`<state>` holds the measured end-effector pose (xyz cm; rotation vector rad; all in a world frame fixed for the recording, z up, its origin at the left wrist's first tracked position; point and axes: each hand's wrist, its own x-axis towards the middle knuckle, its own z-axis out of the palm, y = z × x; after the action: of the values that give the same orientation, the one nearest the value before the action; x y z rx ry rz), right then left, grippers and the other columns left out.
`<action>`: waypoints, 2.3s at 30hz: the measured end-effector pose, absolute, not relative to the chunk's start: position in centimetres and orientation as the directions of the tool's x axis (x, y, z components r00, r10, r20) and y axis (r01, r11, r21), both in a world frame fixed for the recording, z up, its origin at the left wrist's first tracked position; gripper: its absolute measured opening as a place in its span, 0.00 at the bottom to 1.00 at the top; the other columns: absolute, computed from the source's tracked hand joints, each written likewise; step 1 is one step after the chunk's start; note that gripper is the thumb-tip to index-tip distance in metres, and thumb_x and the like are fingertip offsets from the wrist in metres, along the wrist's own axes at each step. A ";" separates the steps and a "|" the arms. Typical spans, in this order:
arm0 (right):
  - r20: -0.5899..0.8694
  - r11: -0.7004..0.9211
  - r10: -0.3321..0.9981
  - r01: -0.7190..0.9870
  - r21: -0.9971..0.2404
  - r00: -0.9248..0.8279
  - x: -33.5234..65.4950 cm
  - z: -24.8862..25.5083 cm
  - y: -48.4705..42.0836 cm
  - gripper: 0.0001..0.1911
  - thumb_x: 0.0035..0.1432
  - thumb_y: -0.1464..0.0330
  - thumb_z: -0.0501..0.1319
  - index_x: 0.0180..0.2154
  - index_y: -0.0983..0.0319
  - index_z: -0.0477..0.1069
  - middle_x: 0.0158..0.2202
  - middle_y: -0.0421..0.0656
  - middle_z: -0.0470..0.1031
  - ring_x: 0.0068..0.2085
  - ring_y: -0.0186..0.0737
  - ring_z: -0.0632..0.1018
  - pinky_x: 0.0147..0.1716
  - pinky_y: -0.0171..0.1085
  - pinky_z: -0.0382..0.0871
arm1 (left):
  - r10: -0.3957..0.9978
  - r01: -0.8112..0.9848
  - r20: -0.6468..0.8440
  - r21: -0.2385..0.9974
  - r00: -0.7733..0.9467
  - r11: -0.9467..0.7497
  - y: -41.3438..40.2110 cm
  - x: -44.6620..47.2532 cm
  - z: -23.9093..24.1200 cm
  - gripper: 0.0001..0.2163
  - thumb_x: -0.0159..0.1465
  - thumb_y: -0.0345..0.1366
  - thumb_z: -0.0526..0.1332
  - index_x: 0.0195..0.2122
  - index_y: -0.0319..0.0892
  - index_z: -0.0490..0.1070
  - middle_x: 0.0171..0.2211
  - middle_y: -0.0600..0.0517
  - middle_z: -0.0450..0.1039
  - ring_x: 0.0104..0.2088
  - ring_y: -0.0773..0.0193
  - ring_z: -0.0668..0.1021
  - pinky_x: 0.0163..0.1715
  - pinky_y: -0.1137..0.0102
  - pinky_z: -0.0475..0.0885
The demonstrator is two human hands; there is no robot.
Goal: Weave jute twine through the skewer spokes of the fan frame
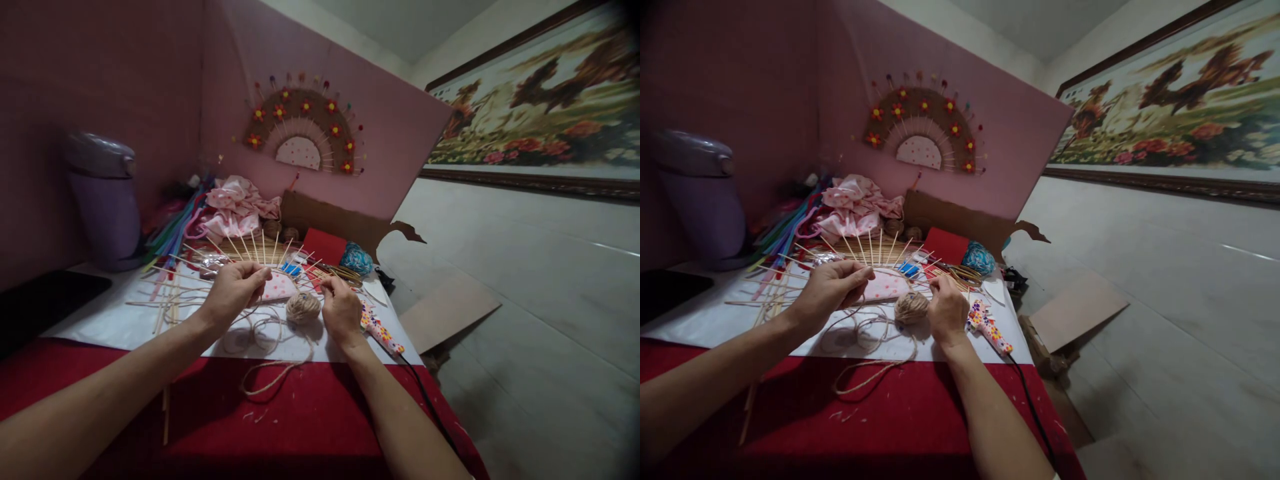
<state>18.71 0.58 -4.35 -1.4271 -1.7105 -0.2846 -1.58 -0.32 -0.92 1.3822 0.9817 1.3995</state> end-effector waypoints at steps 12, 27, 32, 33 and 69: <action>0.699 0.388 0.689 0.718 -0.578 0.191 19.3 -4.1 1.3 0.06 0.58 0.70 0.53 0.31 0.61 0.68 0.23 0.40 0.73 0.26 0.38 0.73 0.26 0.34 0.62 | 0.928 0.314 0.372 0.882 -0.008 -0.351 0.4 -2.1 -1.6 0.07 0.53 0.35 0.59 0.21 0.39 0.71 0.19 0.51 0.71 0.19 0.67 0.70 0.18 0.73 0.63; 0.755 0.706 0.597 0.624 -0.335 -0.271 17.2 -3.9 -1.3 0.07 0.58 0.73 0.55 0.35 0.60 0.71 0.32 0.42 0.74 0.35 0.37 0.75 0.35 0.35 0.68 | 0.754 0.446 0.607 0.619 0.249 -0.646 -1.3 -0.6 -2.1 0.09 0.60 0.34 0.57 0.23 0.41 0.71 0.19 0.54 0.70 0.21 0.68 0.70 0.23 0.73 0.63; 0.708 0.615 0.663 0.716 -0.331 -0.242 17.2 -4.2 -0.9 0.07 0.57 0.74 0.55 0.36 0.61 0.70 0.34 0.43 0.75 0.36 0.38 0.75 0.36 0.35 0.66 | 0.885 0.261 0.465 0.852 0.024 -0.455 -0.7 -1.4 -1.7 0.10 0.60 0.38 0.56 0.23 0.40 0.67 0.13 0.58 0.63 0.14 0.72 0.64 0.14 0.76 0.58; 0.703 0.598 0.673 0.729 -0.334 -0.230 17.2 -4.1 -0.9 0.07 0.58 0.73 0.54 0.37 0.60 0.70 0.35 0.43 0.75 0.36 0.39 0.75 0.36 0.35 0.66 | 0.889 0.251 0.458 0.860 0.002 -0.444 -0.5 -1.5 -1.8 0.10 0.60 0.38 0.56 0.23 0.40 0.66 0.13 0.58 0.63 0.14 0.72 0.64 0.14 0.76 0.57; 0.824 0.705 0.482 0.690 -0.164 -0.296 15.7 -3.5 -2.7 0.08 0.60 0.69 0.56 0.42 0.63 0.68 0.38 0.47 0.70 0.41 0.43 0.69 0.42 0.43 0.64 | 0.757 0.300 0.575 0.697 0.309 -0.652 -1.3 -0.1 -2.3 0.08 0.58 0.32 0.55 0.30 0.38 0.75 0.24 0.53 0.72 0.24 0.69 0.70 0.25 0.74 0.64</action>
<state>15.74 -2.72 -3.47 -0.9023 -1.9577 -0.2740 -0.11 -1.26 -2.31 2.1160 0.9367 1.3092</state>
